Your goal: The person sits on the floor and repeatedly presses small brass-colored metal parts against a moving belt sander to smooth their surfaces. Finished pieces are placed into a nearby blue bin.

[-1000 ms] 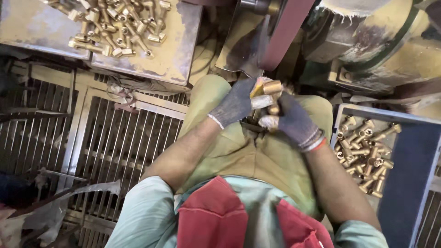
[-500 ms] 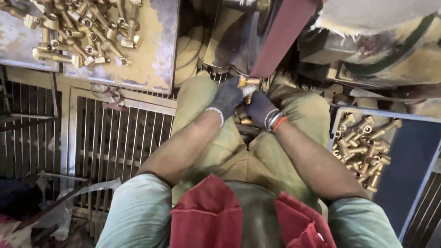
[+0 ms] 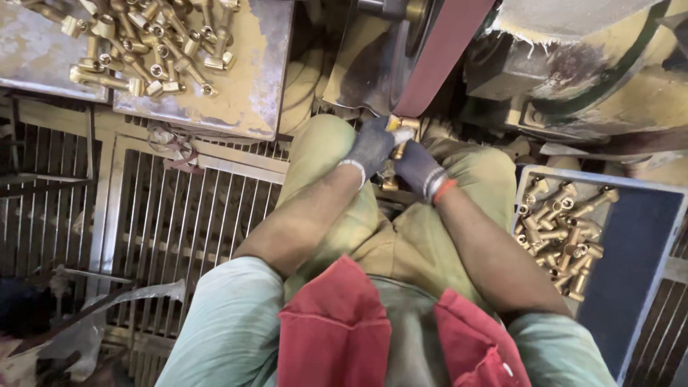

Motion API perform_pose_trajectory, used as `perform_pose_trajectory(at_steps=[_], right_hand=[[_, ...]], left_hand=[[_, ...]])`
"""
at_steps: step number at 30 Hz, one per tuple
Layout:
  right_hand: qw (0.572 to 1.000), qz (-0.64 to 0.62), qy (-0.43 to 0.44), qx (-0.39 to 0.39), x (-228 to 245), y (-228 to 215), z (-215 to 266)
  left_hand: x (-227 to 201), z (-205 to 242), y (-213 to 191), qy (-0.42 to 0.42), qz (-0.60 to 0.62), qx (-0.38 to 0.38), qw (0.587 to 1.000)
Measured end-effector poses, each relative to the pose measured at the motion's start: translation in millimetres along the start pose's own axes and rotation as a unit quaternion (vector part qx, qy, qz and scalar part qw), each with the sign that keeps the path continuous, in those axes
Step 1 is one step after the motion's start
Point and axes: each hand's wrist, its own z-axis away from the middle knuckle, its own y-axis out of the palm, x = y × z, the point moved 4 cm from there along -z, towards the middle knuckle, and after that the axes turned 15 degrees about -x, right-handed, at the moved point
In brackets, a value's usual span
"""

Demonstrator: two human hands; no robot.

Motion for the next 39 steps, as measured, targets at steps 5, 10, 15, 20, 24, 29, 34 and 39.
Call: perform_pose_trajectory(at_steps=[5,10,15,20,24,29,34,39], right_hand=[[0.993,-0.044,-0.107,-0.027,44,-22,43],[0.984,0.146,-0.073,-0.066,43,-24,53],[0.969,0.126,-0.204,-0.067,55,-14,24],[0.986,-0.16,0.001,0.044,48,-1,9],[0.974,-0.211,0.059,0.061,42,1,8],[0.967,-0.234,0.067,0.071,20,5,0],[0.908,-0.356,0.201,0.088,-7,13,-14],[0.877,-0.421,0.223,0.069,-3,10,-12]], left_hand=[[-44,57,-20,0.255,-0.157,0.067,0.952],[-69,80,-29,0.401,-0.19,0.099,0.891],[-28,32,-21,0.072,-0.038,0.11,0.991],[9,-3,-21,0.025,-0.079,0.049,0.995],[28,-11,-27,-0.048,-0.099,0.014,0.994],[41,-16,-27,-0.117,-0.073,-0.001,0.99],[50,-25,-20,-0.232,0.126,-0.033,0.964],[46,-27,-20,-0.221,0.177,-0.023,0.959]])
